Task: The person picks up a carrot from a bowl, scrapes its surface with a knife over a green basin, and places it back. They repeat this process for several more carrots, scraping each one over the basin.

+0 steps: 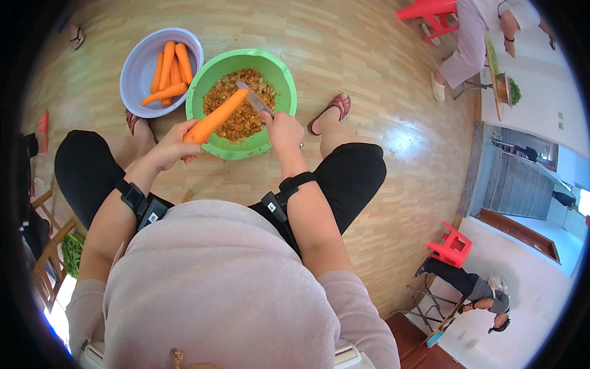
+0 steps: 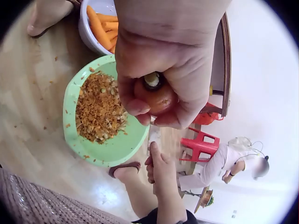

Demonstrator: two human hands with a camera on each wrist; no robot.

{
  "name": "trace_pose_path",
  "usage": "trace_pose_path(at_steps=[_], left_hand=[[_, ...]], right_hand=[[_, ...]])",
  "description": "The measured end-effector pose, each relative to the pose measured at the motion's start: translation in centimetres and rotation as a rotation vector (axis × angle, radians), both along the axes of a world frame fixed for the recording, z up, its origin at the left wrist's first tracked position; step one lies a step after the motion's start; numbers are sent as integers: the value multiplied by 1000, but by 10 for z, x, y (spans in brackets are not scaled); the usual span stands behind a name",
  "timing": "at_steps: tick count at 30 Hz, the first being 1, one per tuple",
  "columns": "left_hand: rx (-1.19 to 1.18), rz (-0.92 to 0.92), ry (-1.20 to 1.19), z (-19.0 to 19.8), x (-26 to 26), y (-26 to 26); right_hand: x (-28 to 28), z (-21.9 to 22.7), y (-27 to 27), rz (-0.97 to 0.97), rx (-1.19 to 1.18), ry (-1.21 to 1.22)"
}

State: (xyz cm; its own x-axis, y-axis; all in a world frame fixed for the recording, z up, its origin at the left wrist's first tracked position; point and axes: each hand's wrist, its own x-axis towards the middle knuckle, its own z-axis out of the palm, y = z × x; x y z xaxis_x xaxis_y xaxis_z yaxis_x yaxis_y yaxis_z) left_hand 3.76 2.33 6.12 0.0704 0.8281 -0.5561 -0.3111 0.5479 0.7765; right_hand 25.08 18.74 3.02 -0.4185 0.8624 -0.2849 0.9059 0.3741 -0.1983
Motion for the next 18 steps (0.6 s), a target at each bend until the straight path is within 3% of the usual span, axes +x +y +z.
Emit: trace_pose_path(at_steps=[4, 9, 16, 18], left_hand=[[-23, 27, 34, -9, 1, -4], [-15, -19, 134, -4, 2, -1], [26, -104, 156, -3, 3, -2], [21, -17, 55, -4, 3, -2]], right_hand=[[-11, 13, -3, -19, 58, 21], [-24, 28, -6, 18, -63, 114], [-1, -1, -2, -31, -37, -32], [-5, 3, -2, -21, 30, 11]])
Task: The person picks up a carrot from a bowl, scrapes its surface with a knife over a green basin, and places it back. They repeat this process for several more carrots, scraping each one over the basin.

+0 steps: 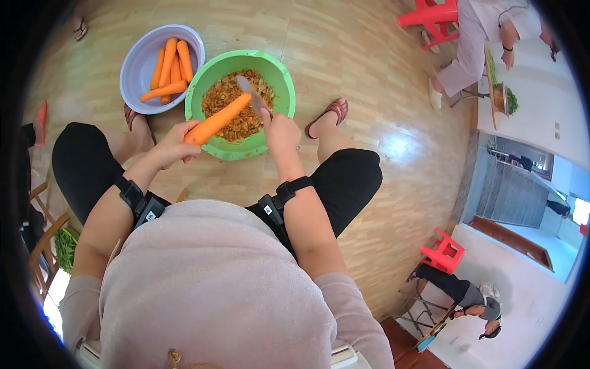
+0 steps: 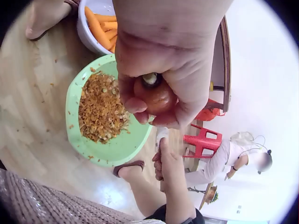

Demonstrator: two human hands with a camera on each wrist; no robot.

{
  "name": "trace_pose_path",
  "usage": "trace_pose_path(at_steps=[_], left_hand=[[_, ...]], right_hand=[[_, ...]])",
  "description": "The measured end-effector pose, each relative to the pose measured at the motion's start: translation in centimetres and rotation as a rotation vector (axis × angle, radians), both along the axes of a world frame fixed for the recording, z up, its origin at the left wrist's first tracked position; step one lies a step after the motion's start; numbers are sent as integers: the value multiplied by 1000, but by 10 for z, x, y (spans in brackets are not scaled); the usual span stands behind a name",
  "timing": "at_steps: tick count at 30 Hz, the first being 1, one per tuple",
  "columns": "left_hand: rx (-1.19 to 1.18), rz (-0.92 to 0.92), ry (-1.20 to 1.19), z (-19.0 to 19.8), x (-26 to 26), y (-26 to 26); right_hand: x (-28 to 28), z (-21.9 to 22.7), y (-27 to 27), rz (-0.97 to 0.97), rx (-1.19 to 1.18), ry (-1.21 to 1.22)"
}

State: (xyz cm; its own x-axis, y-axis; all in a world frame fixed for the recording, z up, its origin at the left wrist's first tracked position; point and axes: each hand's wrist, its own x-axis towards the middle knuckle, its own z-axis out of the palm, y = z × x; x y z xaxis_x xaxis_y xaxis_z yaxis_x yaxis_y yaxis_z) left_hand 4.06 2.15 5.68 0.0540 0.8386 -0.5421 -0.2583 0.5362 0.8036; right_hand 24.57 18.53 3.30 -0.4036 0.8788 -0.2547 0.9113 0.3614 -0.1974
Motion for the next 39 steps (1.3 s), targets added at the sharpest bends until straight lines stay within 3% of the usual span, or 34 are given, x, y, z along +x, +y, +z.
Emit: trace_pose_path(at_steps=[4, 7, 13, 18, 22, 25, 30, 33, 39], left_hand=[[-41, 4, 10, -9, -2, -3], [-81, 61, -21, -7, 0, -2], [-52, 71, -126, 7, -1, 2], [-56, 202, -134, -8, -2, 0], [-84, 188, -59, -7, -1, 2], [-39, 268, 8, -8, 1, 4], [-140, 317, -130, 1, 3, 6], [-144, 270, -151, -5, 0, 4], [-149, 242, -202, -3, 2, 2]], right_hand=[[-11, 12, -1, -62, -15, 104], [-11, 6, -2, 5, -83, 217], [7, -15, -3, -18, -151, -55], [-5, -1, -3, -39, -22, 161], [-12, 3, -8, -12, -4, 257], [-20, 6, -22, 61, -104, 390], [-29, 15, -48, 402, -176, 509], [-33, 10, -53, 401, -131, 637], [-16, -8, -20, 131, 53, 273]])
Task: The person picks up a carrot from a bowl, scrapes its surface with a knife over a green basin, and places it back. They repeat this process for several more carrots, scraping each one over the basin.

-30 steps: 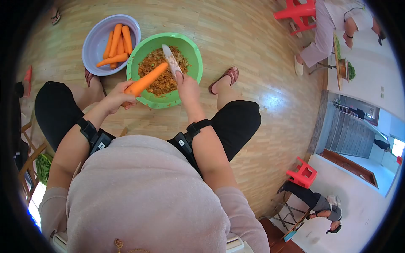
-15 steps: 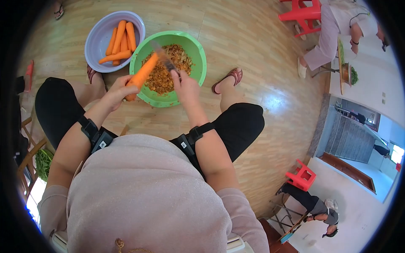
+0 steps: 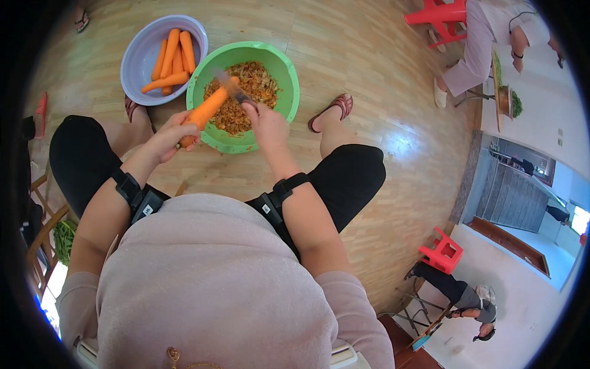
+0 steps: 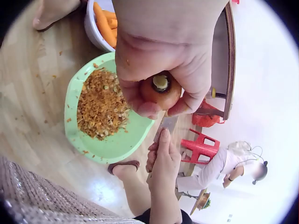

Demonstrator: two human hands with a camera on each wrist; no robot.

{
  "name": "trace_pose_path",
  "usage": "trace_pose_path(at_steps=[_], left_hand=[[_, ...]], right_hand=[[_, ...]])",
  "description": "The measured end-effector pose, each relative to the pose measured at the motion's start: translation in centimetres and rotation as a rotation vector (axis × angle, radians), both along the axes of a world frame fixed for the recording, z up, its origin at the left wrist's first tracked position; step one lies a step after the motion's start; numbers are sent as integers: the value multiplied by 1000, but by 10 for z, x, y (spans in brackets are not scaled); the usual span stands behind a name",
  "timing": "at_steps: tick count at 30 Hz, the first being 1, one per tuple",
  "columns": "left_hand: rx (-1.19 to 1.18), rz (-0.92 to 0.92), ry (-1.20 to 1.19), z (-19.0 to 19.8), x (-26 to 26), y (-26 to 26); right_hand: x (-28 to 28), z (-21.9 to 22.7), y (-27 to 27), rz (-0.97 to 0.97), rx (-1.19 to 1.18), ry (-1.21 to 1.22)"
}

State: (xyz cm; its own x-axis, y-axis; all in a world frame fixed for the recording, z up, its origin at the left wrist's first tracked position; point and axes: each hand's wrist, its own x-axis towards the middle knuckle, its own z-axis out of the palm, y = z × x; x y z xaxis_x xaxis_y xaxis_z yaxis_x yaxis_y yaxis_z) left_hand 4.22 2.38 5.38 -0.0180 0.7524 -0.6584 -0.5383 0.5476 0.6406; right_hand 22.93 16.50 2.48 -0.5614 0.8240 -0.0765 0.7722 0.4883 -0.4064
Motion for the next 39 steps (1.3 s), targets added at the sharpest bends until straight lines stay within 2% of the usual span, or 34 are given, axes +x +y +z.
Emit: trace_pose_path(at_steps=[4, 6, 7, 9, 12, 13, 15, 18, 22, 24, 27, 31, 33, 36, 37, 39], left_hand=[[50, 7, -36, 2, -1, 2], [43, 35, -7, 1, -2, 3], [40, 40, -6, 2, -2, 3], [7, 91, 16, 7, 0, 4], [28, 69, 13, -1, -2, 0], [28, 62, 8, -1, -3, 0], [52, 35, -35, 2, -5, 1], [11, 13, -58, 6, -4, 2], [77, 32, -82, 12, -1, 4], [54, 83, -62, 10, 0, 5], [52, 58, -36, 12, -2, 5], [60, 40, -59, 6, -4, 0], [62, 41, -100, 6, -5, 1], [21, 27, -91, 11, -2, 1], [23, 27, -89, 10, -3, 2], [65, 18, -106, 7, -2, 3]], right_hand=[[-2, 16, -3, -21, -57, 48], [-8, 25, -15, 105, -150, 215], [-11, 29, -22, 110, -153, 214], [-15, 32, -32, 271, -166, 246], [-14, 22, -32, 277, -142, 288], [-12, 18, -27, 270, -142, 284], [-6, 10, -10, 68, -65, 30], [2, 8, 4, -15, -21, -30], [-5, 25, -6, 9, -65, 59], [-11, 32, -17, 147, -163, 204], [-16, 28, -29, 244, -225, 297], [-8, 9, -18, 235, -148, 318], [-1, 2, -3, 52, -57, 48], [3, 4, 5, -48, -47, 21], [0, 8, 4, -49, -45, 23], [-6, 20, -6, 34, -82, 193]])
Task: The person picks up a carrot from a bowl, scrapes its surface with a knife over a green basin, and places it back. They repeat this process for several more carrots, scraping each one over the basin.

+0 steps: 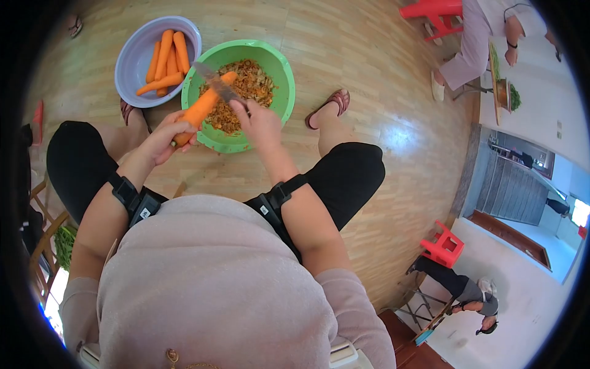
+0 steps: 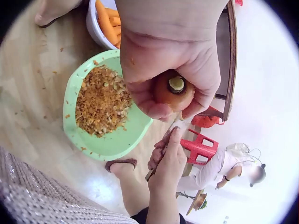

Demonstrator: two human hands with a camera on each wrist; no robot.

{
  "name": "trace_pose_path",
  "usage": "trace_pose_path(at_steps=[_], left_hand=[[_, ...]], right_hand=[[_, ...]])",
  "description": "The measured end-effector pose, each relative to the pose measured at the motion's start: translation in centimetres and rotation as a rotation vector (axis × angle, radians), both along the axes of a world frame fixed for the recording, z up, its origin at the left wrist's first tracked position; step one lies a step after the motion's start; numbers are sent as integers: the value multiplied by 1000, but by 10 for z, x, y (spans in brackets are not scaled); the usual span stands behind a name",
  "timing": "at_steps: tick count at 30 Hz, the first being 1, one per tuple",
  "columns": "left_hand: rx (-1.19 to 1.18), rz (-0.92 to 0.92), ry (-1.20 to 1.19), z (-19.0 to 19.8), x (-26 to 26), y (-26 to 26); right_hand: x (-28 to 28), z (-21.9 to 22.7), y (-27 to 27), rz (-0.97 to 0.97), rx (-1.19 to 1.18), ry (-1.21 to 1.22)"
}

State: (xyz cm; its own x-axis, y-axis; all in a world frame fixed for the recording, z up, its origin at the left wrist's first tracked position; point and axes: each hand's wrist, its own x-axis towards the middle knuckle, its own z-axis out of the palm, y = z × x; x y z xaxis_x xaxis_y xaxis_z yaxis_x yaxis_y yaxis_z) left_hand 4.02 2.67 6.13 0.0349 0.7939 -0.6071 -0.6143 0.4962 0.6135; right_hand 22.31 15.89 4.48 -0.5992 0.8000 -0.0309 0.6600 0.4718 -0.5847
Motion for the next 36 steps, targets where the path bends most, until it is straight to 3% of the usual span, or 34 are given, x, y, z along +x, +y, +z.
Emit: trace_pose_path(at_steps=[6, 12, 16, 18, 21, 24, 27, 31, 36], left_hand=[[-56, 21, 87, -5, -1, 0], [-66, -45, 117, -4, 0, -3], [-24, -6, 78, 0, 1, 1], [-18, 40, 83, 0, 1, 1], [-53, 66, 97, 2, 2, 0], [6, 36, 209, -2, 3, -4], [-26, -7, 172, -2, 2, -3], [-25, 37, 146, -2, -1, -2], [-22, 7, 177, -2, 2, -1]], right_hand=[[-12, 11, -27, 226, -29, 165], [0, -6, 1, 28, 102, -183], [-2, 9, -3, 42, 90, -166], [-7, 13, -12, 154, -24, 23], [-10, 11, -23, 230, -135, 85], [-9, 6, -17, 156, -47, -27], [-4, 4, -5, 97, 10, -164], [-7, 12, -9, 82, 68, -127], [-10, 17, -21, 192, -37, 3]])
